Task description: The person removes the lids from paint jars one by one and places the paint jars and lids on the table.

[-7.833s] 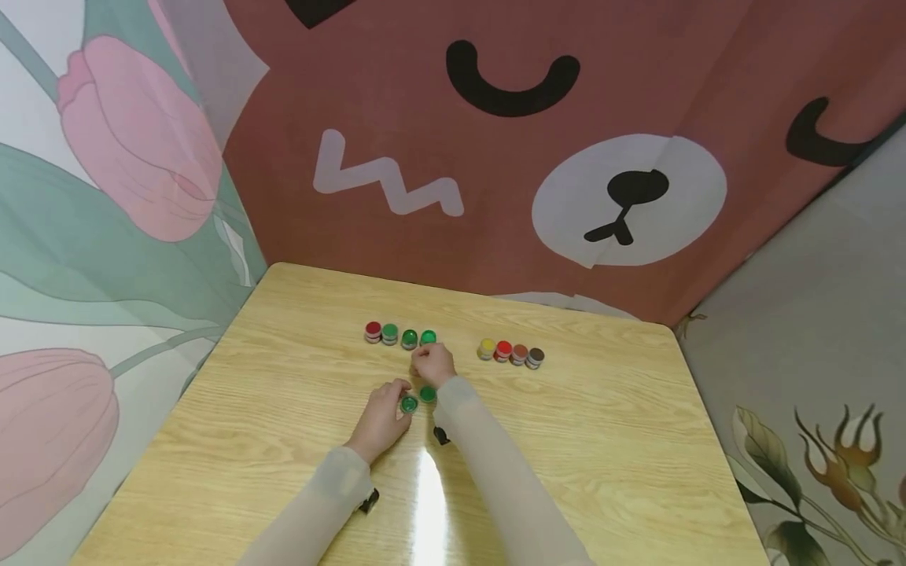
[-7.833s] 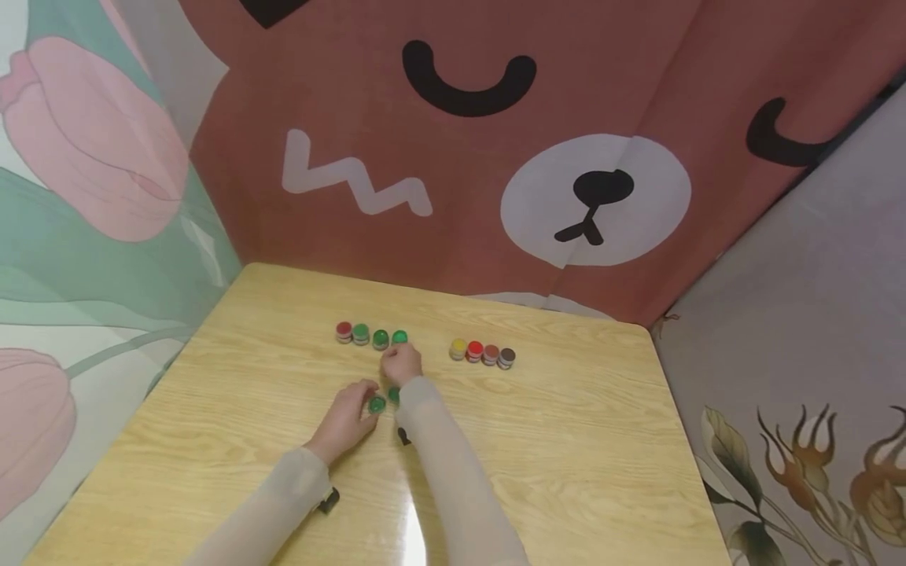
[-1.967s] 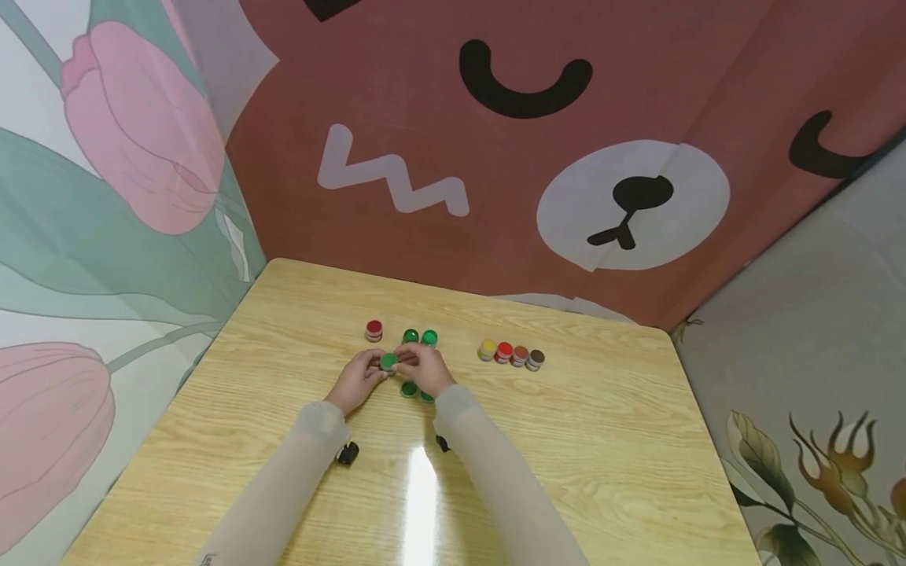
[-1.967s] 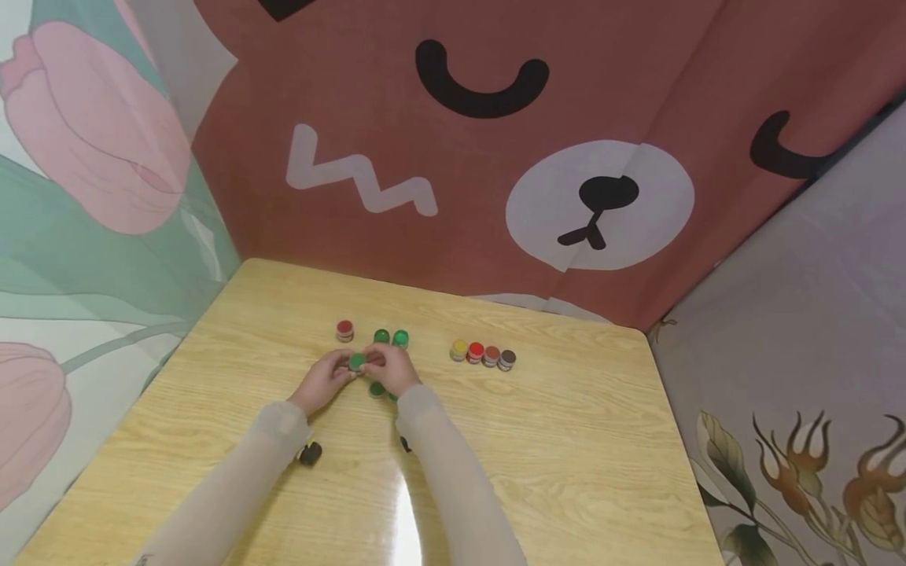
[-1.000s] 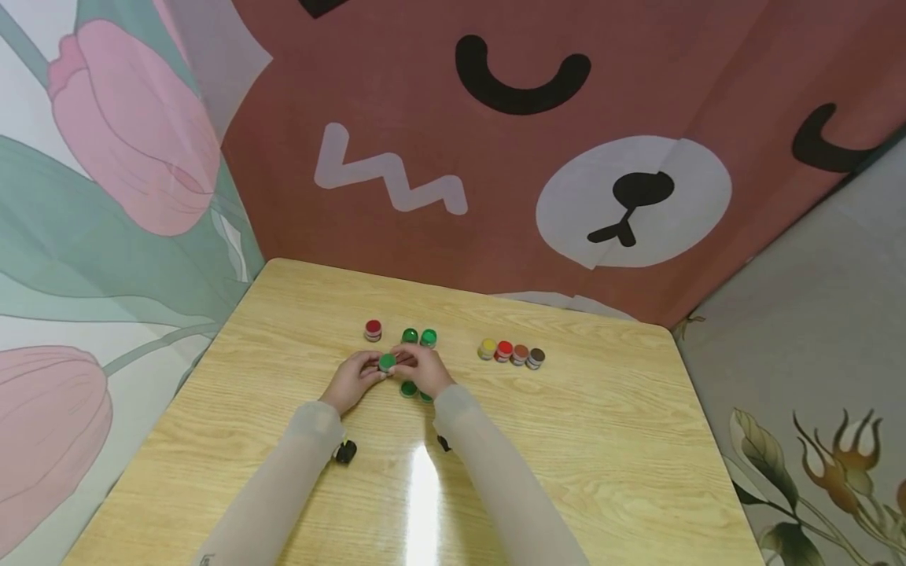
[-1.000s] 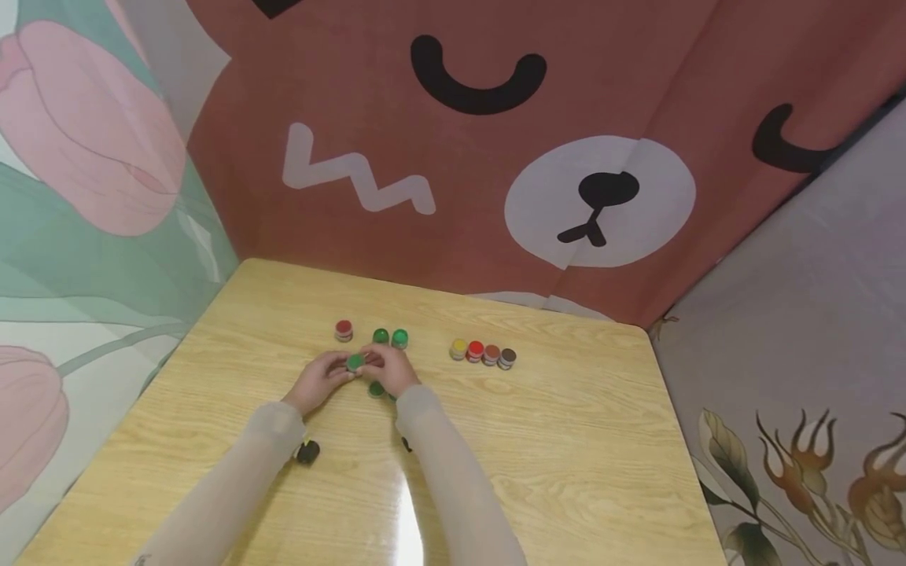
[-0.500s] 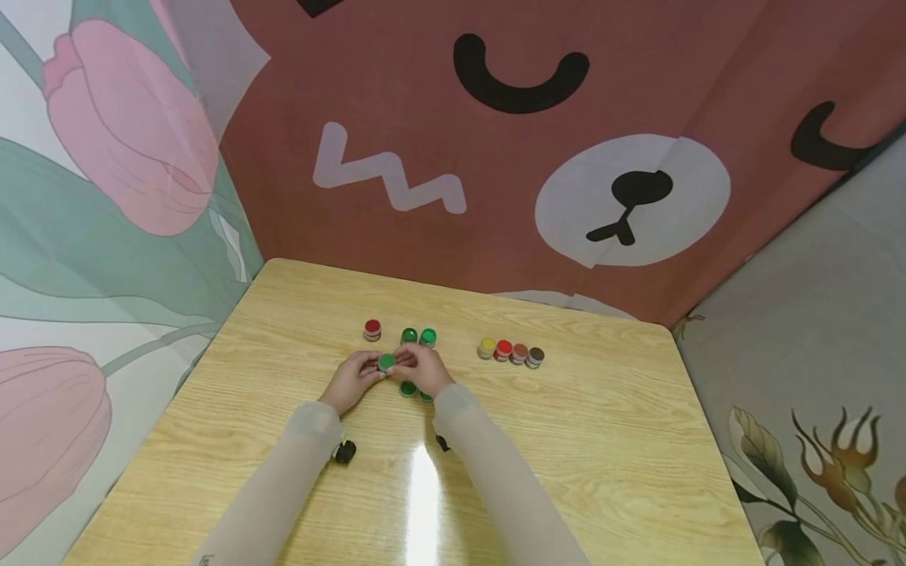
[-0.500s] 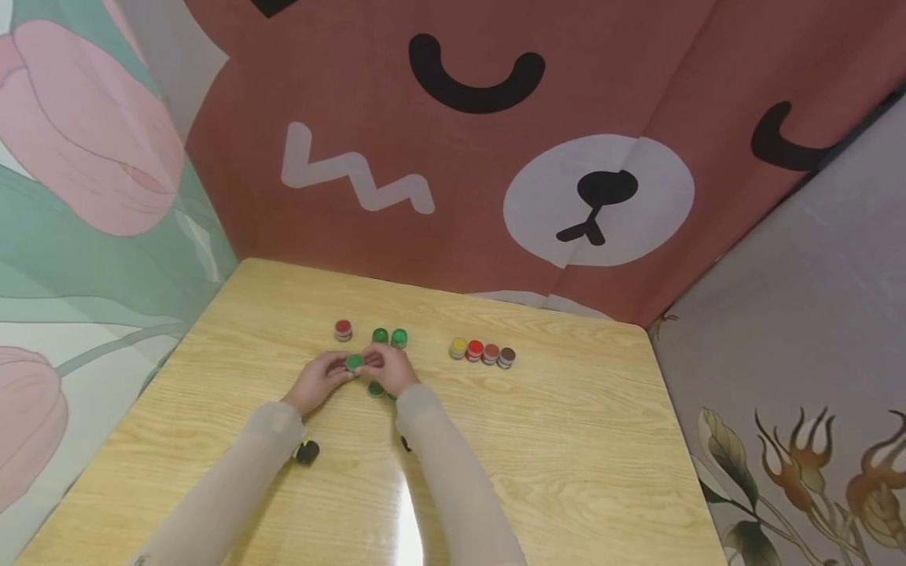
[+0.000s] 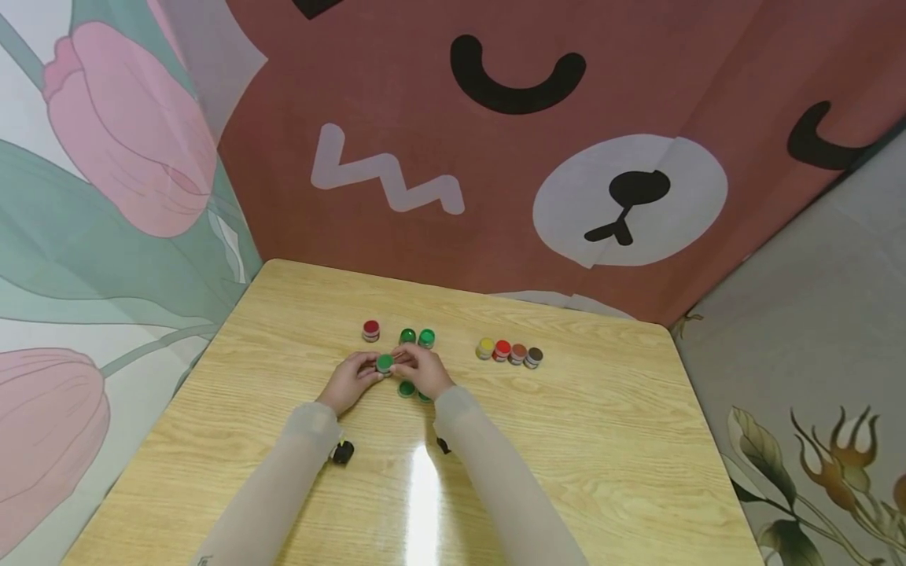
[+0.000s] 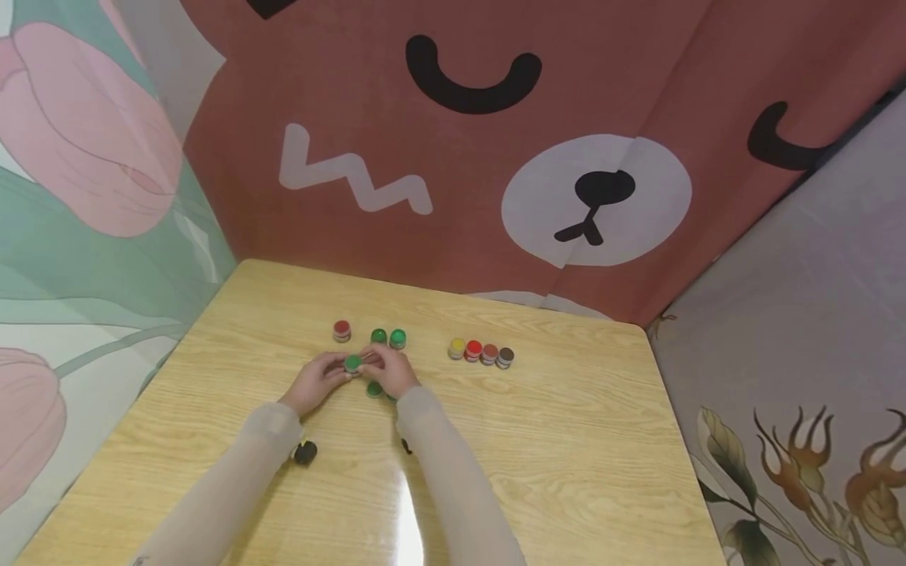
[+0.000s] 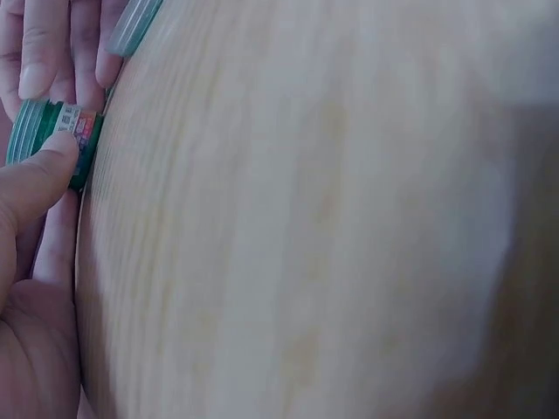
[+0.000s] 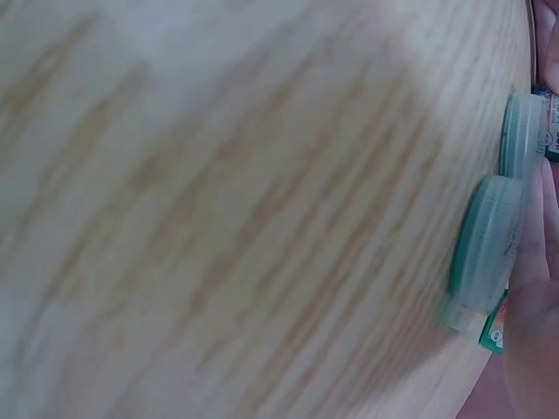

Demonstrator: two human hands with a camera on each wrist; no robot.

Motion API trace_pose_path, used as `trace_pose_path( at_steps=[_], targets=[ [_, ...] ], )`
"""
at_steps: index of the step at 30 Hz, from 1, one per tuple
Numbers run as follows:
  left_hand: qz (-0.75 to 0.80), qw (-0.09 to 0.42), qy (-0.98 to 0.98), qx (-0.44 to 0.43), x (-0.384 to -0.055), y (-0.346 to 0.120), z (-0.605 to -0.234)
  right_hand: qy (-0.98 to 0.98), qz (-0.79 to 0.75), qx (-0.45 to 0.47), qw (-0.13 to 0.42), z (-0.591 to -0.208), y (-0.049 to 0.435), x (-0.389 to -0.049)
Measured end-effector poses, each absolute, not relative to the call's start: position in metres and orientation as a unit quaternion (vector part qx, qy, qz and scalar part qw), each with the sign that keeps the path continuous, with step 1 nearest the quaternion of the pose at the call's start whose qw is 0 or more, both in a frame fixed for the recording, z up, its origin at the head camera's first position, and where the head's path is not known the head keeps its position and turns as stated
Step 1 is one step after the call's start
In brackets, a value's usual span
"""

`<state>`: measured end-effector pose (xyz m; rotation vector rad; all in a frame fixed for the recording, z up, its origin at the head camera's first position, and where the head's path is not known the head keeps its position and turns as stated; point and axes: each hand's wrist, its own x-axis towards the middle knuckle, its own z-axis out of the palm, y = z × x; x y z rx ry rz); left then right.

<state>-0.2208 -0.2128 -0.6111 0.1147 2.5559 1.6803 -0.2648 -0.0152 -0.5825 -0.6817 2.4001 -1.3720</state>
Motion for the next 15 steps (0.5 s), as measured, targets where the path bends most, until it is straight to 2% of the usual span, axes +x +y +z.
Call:
trace_pose_path(
  at_steps=[15],
  targets=[
    [0.526,0.031,0.849,0.047,-0.2212,-0.2165,-0.6136,0.833,-0.482,-0.222,0.160,-0.5830,-0.0163,-0.2635]
  ],
)
